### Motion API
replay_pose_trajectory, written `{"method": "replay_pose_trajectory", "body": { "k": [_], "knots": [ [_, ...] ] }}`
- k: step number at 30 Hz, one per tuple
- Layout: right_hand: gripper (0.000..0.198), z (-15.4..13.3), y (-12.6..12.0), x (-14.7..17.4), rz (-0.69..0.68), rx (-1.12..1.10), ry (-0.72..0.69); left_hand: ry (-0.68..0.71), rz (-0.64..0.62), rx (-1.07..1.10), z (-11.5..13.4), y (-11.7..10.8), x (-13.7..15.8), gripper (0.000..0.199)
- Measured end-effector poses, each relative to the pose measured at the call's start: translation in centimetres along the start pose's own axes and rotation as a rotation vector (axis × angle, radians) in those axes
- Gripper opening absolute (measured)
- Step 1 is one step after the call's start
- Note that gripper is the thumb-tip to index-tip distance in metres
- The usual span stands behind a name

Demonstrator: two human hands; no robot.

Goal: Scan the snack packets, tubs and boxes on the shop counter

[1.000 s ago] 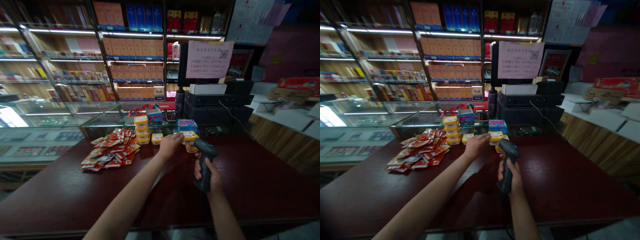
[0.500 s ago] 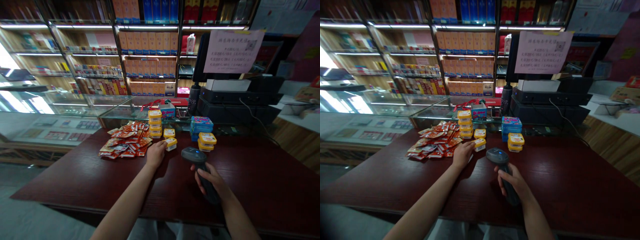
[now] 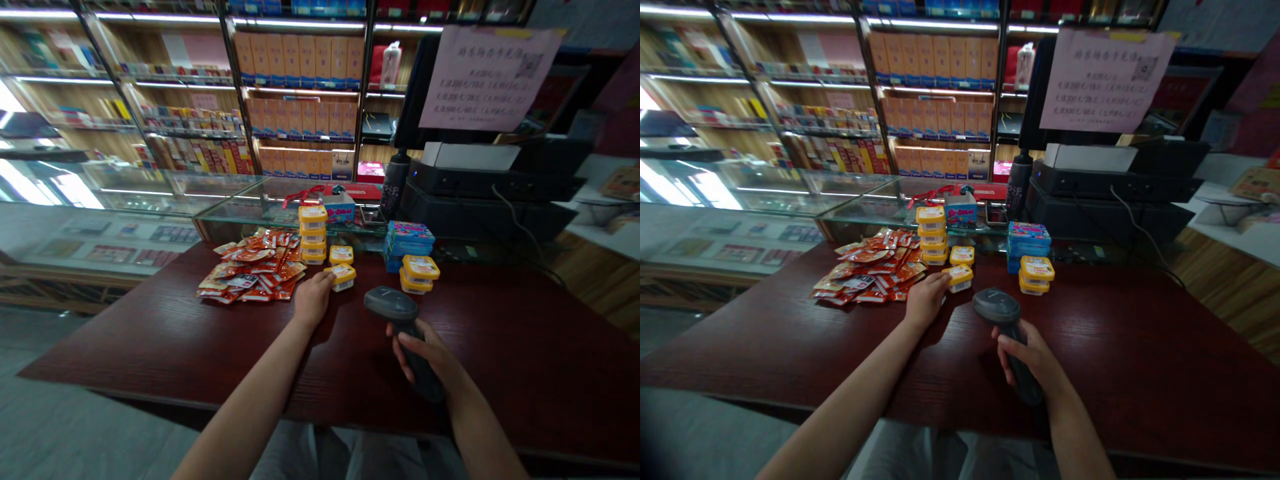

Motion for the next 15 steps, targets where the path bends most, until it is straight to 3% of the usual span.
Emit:
{"method": "replay_pose_trajectory", "body": {
  "k": [8,15],
  "knots": [
    [0.038,-0.3,-0.8,-0.1,0.099,-0.052,-0.064,0.169,0.104,0.200,0.8,-1.9,-0.4,0.033],
    [0.050,-0.7,-1.6,-0.6,0.157,-0.191,-0.149,0.143,0.102,0.111,2.2,-2.2,-5.5,0.033]
  ]
}}
Point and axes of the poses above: each hand's wrist, its own x-axis away from the middle knuckle, its own y-axis out of the palm, z = x × y, the point moved 8 cm from there along -x, towards the middle knuckle, and after that the axes turned 14 degrees about -y, right-handed, at the moved point
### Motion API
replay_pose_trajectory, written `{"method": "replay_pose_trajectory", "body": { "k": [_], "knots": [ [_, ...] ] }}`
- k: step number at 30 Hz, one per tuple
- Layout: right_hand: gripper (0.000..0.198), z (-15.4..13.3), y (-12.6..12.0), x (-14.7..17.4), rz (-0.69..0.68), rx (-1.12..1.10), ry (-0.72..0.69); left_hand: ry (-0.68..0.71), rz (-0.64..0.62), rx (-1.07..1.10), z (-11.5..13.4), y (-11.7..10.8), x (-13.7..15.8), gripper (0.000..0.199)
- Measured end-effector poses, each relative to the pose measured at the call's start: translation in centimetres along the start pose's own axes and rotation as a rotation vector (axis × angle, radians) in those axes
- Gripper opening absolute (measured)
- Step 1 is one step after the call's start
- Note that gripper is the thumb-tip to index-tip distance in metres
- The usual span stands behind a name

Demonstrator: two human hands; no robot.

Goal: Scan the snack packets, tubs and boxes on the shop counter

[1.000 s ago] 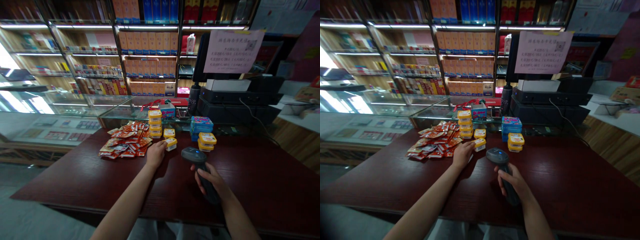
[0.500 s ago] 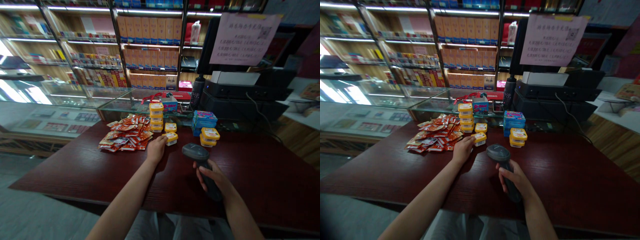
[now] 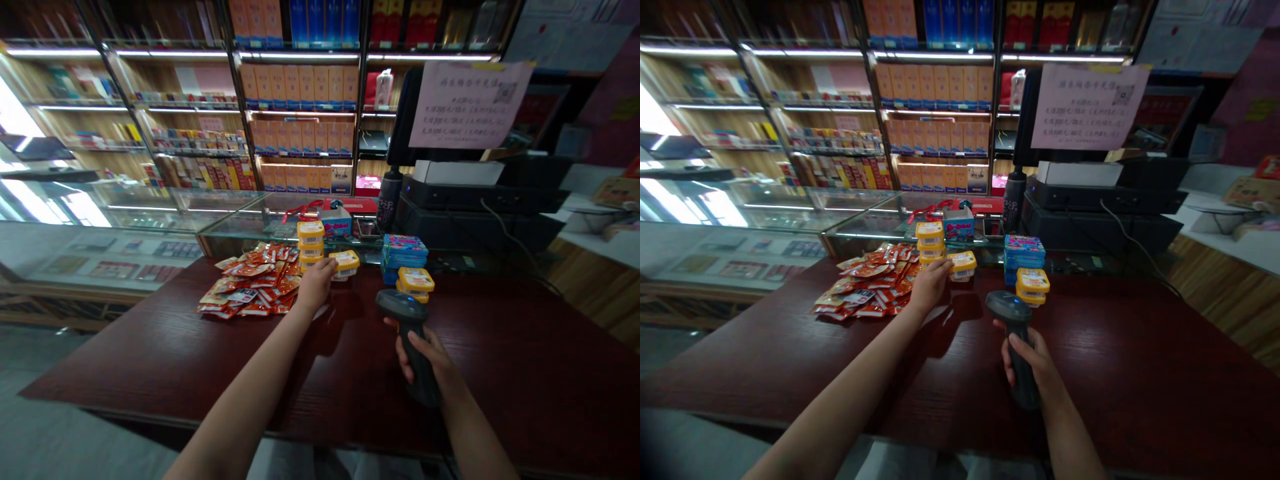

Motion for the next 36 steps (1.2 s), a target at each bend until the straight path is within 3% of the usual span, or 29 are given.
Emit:
{"method": "replay_pose_trajectory", "body": {
  "k": [6,14,19,22,26,31,36],
  "knots": [
    [0.047,-0.1,-0.1,0.0,0.035,-0.029,-0.008,-0.052,-0.111,-0.099,-1.4,2.5,-3.1,0.033],
    [0.047,0.4,-0.2,0.0,0.030,-0.057,0.013,-0.039,-0.137,-0.187,-3.1,3.7,-2.4,0.031],
    [0.048,0.4,-0.2,-0.1,0.027,-0.058,0.006,-0.040,-0.138,-0.273,-2.7,3.5,-2.4,0.029],
    [0.048,0.1,-0.2,-0.2,0.037,-0.058,-0.004,-0.004,-0.059,-0.271,-1.2,2.5,-1.9,0.032],
    [0.041,-0.6,-0.1,-0.3,0.060,-0.060,-0.044,0.097,0.016,-0.226,2.6,1.9,-0.4,0.035],
    [0.041,-1.7,-1.9,-0.6,0.209,-0.133,-0.161,0.226,-0.116,-0.053,8.3,3.8,1.4,0.035],
    [0.039,-2.5,-4.4,-0.6,0.399,-0.209,-0.241,0.227,-0.252,-0.010,12.5,6.1,1.0,0.034]
  ]
}}
Point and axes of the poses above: each hand's wrist, its own x-axis away from the middle knuckle, its own y-axis out of the palm, z = x × y, the point moved 8 cm from there along -x, towards the middle knuckle, and after that the axes turned 14 degrees about -y, right-handed, at the moved point
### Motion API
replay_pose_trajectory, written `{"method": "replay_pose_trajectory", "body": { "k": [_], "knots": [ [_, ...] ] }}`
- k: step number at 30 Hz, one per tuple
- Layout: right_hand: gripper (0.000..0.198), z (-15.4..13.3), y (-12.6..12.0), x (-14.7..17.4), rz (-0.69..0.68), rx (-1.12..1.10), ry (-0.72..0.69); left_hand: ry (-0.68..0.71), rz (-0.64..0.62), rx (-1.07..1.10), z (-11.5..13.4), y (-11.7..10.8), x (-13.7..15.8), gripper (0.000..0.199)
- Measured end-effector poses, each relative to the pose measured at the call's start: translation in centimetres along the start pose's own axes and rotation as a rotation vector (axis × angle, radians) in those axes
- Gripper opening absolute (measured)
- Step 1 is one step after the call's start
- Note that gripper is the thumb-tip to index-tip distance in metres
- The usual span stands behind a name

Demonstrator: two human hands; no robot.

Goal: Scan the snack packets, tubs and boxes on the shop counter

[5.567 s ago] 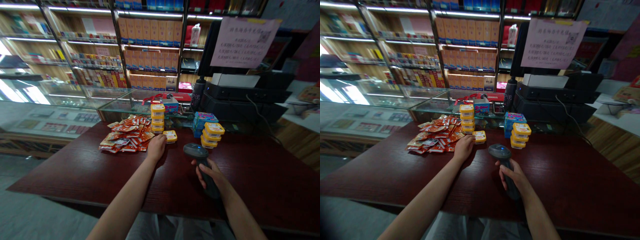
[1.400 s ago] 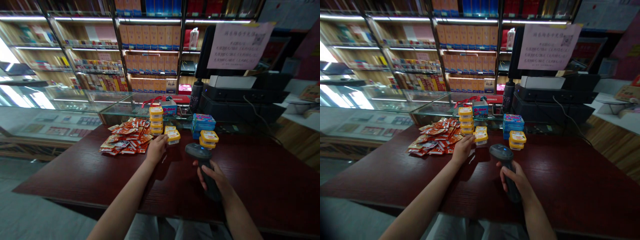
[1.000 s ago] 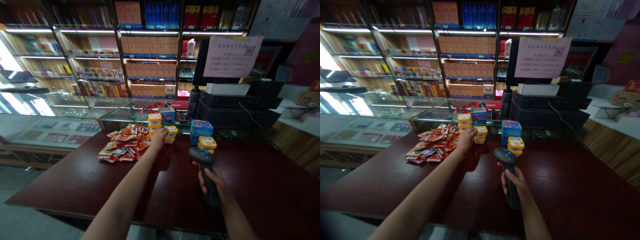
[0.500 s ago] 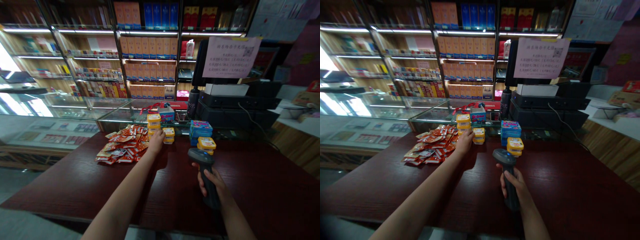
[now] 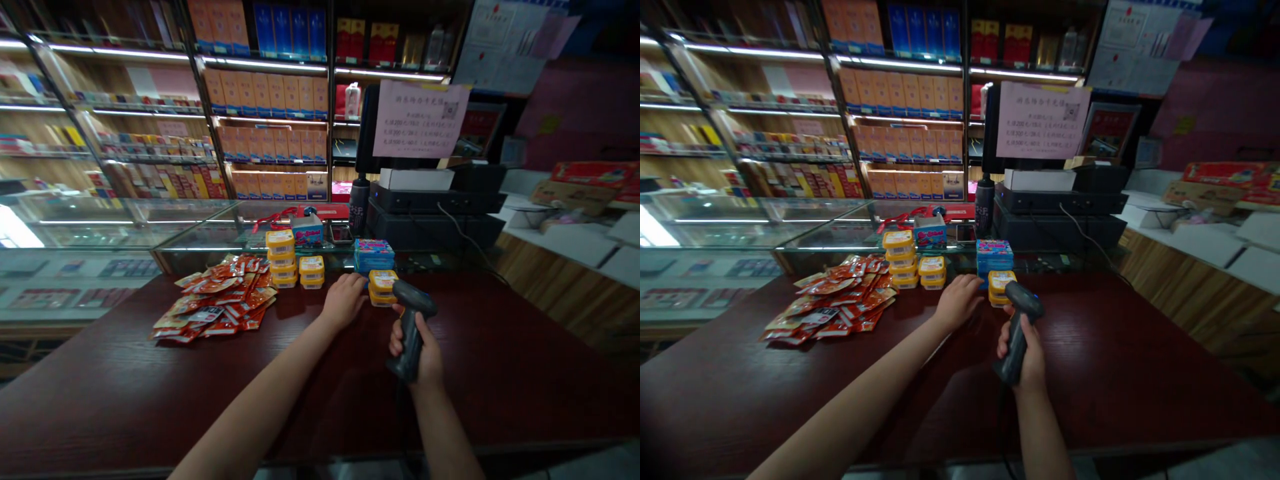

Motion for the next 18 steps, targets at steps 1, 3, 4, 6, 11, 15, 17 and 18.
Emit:
{"method": "replay_pose_trajectory", "body": {
  "k": [1,3,4,6,11,15,17,18],
  "knots": [
    [0.039,-0.1,-0.2,-0.1,0.024,0.006,-0.011,0.002,-0.015,-0.009,0.6,0.3,-0.5,0.033],
    [0.039,-0.2,-0.4,-0.3,0.043,0.020,-0.020,0.024,-0.047,-0.049,1.8,0.8,-1.3,0.030],
    [0.040,-0.2,-0.4,-0.4,0.041,0.022,-0.018,0.034,-0.068,-0.078,2.3,1.2,-1.7,0.027],
    [0.041,0.0,-0.3,-0.4,0.029,0.017,-0.011,0.049,-0.123,-0.132,3.1,2.0,-2.2,0.022],
    [0.037,-0.2,-0.2,-0.4,0.029,-0.023,-0.033,0.069,-0.173,-0.189,3.7,2.4,-2.3,0.018],
    [0.038,-0.3,0.0,-0.3,0.008,-0.025,-0.022,0.041,-0.070,-0.196,2.0,0.3,-1.2,0.018],
    [0.039,-0.3,0.1,-0.2,-0.011,-0.019,-0.013,0.008,-0.007,-0.181,0.2,-1.1,0.0,0.020],
    [0.039,-0.3,0.2,-0.1,-0.020,-0.018,-0.012,-0.013,0.018,-0.170,-0.8,-1.7,0.8,0.021]
  ]
}}
Point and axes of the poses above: each hand's wrist, its own x-axis away from the middle knuckle, its own y-axis out of the palm, z = x × y, the point moved 8 cm from there along -x, towards the middle knuckle, and after that the axes turned 14 degrees about -y, right-handed, at the moved point
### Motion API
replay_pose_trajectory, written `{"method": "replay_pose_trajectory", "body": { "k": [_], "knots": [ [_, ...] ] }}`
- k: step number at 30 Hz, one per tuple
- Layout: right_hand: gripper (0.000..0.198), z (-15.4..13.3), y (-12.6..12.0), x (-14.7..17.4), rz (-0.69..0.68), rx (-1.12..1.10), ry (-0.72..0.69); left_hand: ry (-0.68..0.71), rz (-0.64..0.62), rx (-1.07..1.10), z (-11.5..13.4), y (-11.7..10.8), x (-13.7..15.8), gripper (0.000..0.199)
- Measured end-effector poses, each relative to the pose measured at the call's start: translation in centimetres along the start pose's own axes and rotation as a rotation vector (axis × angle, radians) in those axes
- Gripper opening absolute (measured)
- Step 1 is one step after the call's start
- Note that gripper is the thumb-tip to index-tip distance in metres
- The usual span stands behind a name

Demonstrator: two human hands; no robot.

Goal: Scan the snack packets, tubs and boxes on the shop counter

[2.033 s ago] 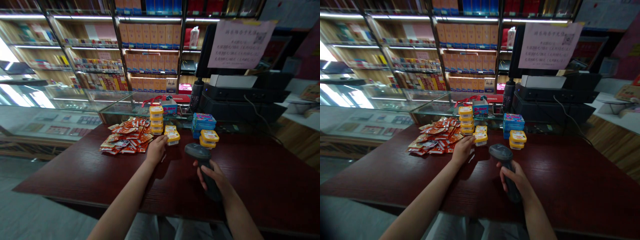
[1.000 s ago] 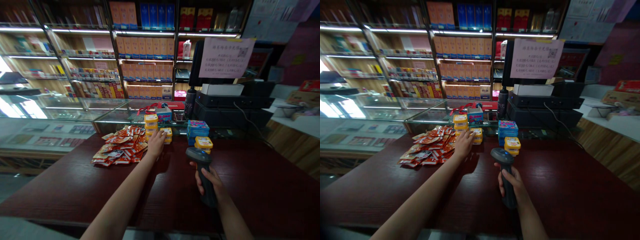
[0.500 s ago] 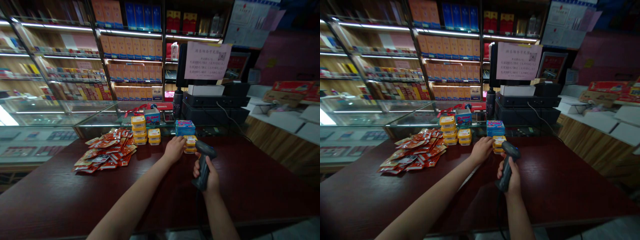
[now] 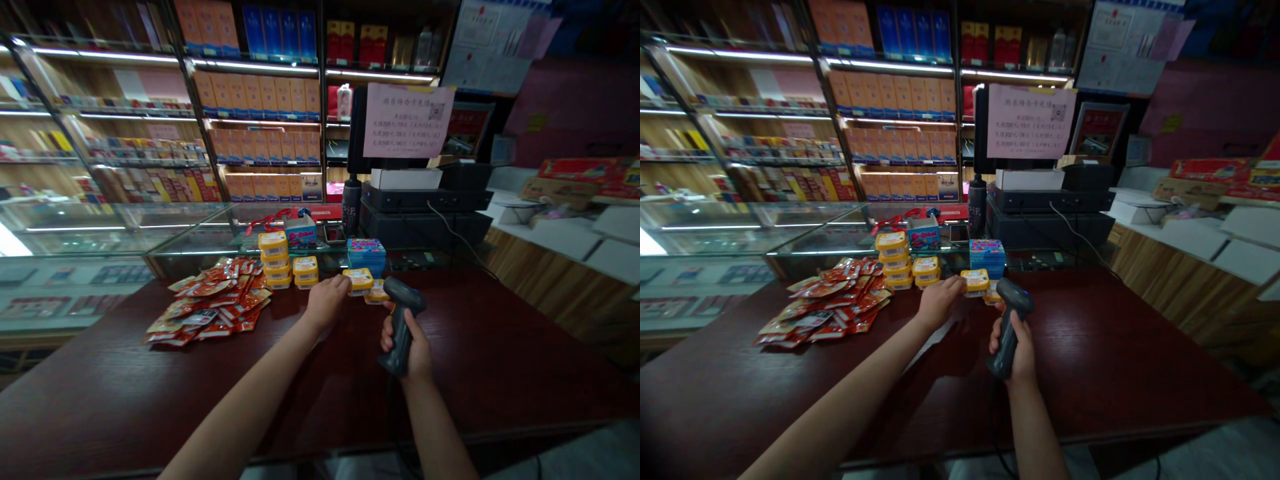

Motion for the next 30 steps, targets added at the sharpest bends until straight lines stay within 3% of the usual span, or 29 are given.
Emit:
{"method": "replay_pose_trajectory", "body": {
  "k": [5,10,15,30],
  "knots": [
    [0.038,0.6,1.5,0.9,-0.134,0.060,0.067,-0.160,0.099,0.051,-6.3,-1.3,4.3,0.024],
    [0.045,2.6,3.7,3.1,-0.443,0.237,0.289,-0.284,0.129,0.015,-10.1,-1.3,7.2,0.022],
    [0.048,3.9,4.2,4.7,-0.586,0.342,0.422,-0.359,0.091,-0.043,-11.0,-0.5,7.7,0.019],
    [0.036,4.0,3.7,4.7,-0.570,0.434,0.447,-0.366,0.114,0.034,-10.9,0.2,8.1,0.019]
  ]
}}
Point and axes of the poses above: each hand's wrist, its own x-axis away from the middle knuckle, its own y-axis out of the palm, z = x × y, the point moved 8 cm from there along -x, towards the middle knuckle, and after that the axes turned 14 degrees about -y, right-handed, at the moved point
